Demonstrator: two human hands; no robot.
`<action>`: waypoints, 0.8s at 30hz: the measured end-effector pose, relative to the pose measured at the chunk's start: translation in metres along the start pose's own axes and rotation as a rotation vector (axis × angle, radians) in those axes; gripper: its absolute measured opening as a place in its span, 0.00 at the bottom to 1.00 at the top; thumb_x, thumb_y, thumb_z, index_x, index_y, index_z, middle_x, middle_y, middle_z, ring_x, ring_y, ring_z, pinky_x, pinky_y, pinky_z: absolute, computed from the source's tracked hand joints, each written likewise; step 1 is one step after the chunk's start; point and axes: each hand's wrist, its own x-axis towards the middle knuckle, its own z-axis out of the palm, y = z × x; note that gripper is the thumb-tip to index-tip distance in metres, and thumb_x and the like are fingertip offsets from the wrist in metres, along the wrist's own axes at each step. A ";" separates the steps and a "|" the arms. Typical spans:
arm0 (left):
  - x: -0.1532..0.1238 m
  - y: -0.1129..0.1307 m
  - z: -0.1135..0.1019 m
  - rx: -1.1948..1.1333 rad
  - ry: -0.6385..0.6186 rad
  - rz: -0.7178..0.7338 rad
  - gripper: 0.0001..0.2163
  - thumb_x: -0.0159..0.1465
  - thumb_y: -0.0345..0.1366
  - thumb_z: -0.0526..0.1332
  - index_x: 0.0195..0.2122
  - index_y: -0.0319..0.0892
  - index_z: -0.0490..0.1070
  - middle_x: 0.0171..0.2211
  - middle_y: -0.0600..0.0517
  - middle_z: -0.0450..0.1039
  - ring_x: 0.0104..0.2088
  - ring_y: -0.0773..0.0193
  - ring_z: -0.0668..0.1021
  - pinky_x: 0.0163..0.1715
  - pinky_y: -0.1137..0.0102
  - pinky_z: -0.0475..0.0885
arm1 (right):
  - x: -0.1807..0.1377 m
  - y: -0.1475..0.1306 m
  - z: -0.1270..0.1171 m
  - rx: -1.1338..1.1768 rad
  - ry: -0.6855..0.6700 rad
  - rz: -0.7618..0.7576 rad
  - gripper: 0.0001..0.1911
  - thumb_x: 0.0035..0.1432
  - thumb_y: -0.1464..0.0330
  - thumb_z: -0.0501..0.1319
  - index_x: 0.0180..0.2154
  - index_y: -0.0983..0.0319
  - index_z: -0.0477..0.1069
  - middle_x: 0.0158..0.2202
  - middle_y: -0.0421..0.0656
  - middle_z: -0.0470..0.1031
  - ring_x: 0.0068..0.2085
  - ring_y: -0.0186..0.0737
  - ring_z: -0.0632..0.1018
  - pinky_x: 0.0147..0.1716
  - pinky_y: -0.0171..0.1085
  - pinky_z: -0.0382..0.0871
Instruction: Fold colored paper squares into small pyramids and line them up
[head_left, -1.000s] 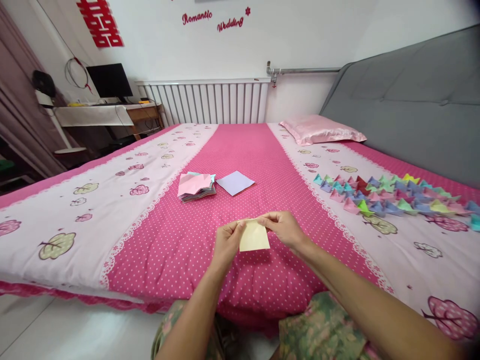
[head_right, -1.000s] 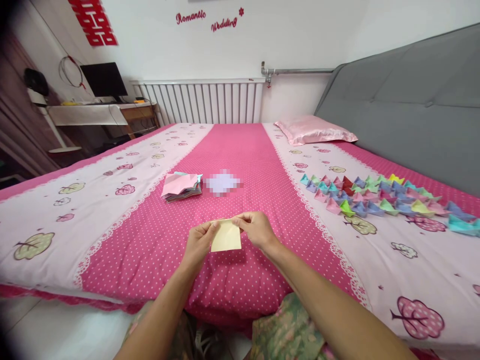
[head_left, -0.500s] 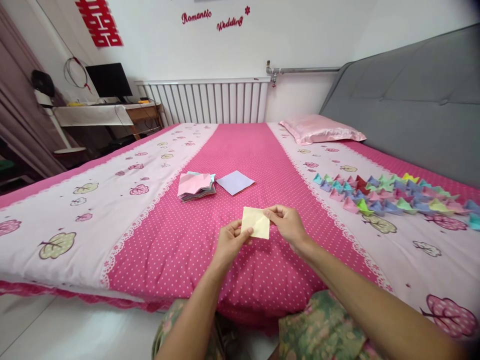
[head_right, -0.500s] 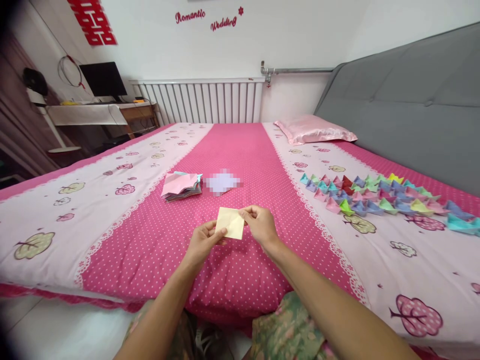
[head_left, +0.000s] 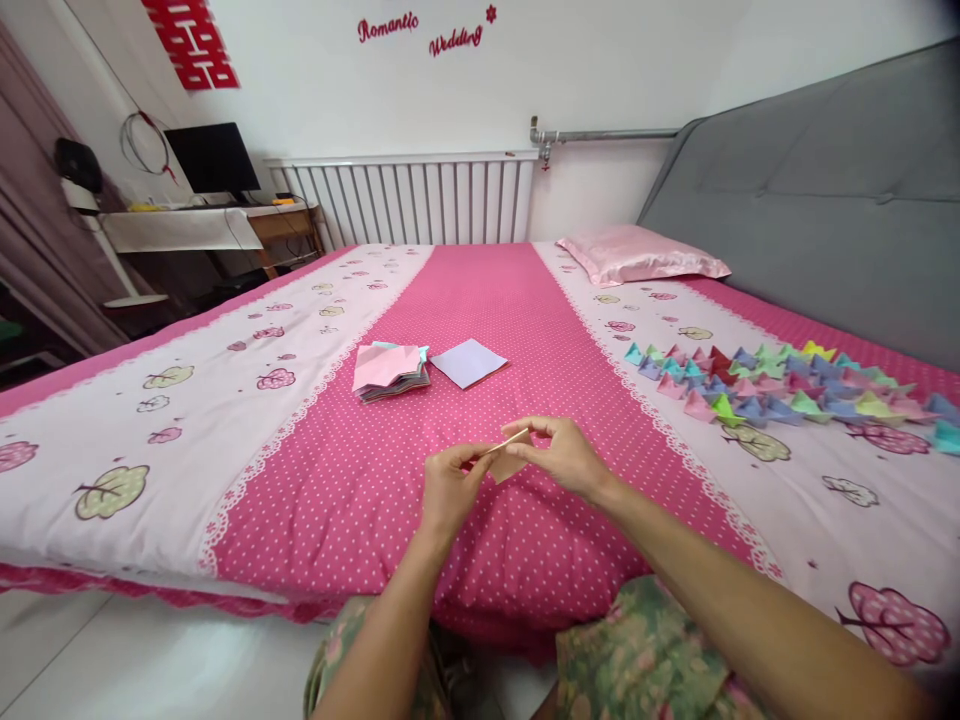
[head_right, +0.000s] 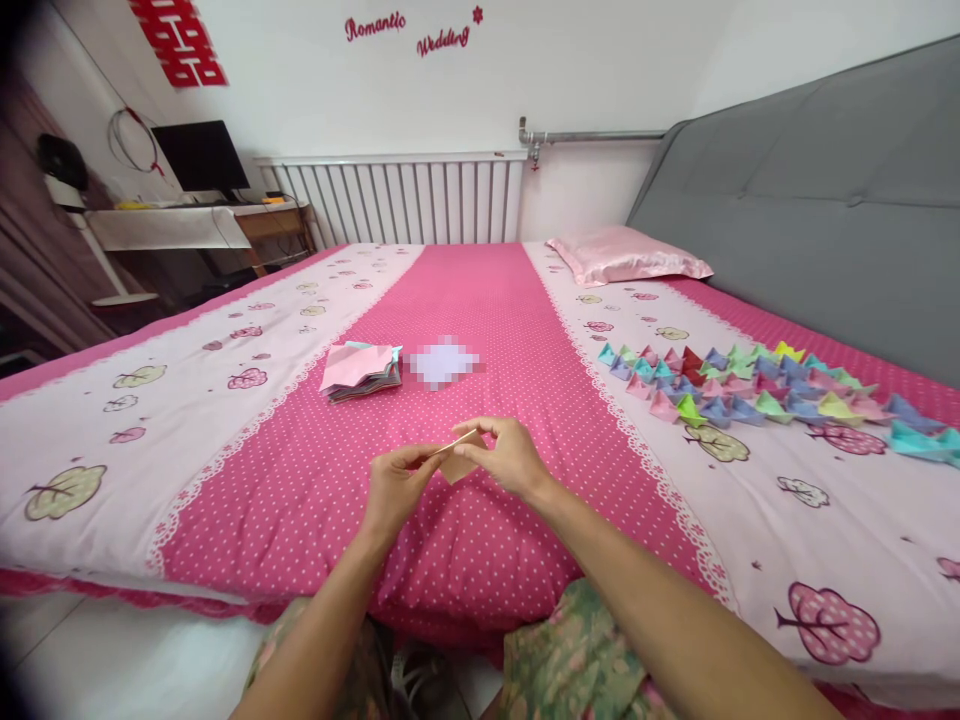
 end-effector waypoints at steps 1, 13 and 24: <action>0.000 0.000 0.000 0.020 0.004 0.020 0.07 0.54 0.36 0.60 0.31 0.44 0.76 0.28 0.51 0.77 0.25 0.66 0.76 0.26 0.72 0.70 | 0.000 -0.001 0.000 0.004 -0.013 0.007 0.11 0.46 0.66 0.62 0.35 0.62 0.74 0.34 0.44 0.76 0.37 0.39 0.75 0.40 0.39 0.67; 0.001 0.005 -0.001 -0.073 0.008 0.034 0.06 0.52 0.38 0.62 0.29 0.44 0.77 0.26 0.50 0.76 0.26 0.65 0.74 0.25 0.72 0.67 | -0.002 -0.004 -0.002 0.002 -0.032 -0.123 0.08 0.47 0.63 0.62 0.29 0.59 0.76 0.29 0.42 0.77 0.34 0.39 0.76 0.37 0.38 0.67; 0.003 0.007 -0.006 -0.080 0.067 -0.012 0.08 0.54 0.38 0.59 0.33 0.45 0.76 0.31 0.51 0.77 0.31 0.64 0.75 0.31 0.71 0.68 | 0.001 -0.001 -0.006 0.006 -0.069 -0.152 0.11 0.52 0.64 0.57 0.36 0.57 0.75 0.33 0.42 0.77 0.33 0.38 0.76 0.32 0.36 0.68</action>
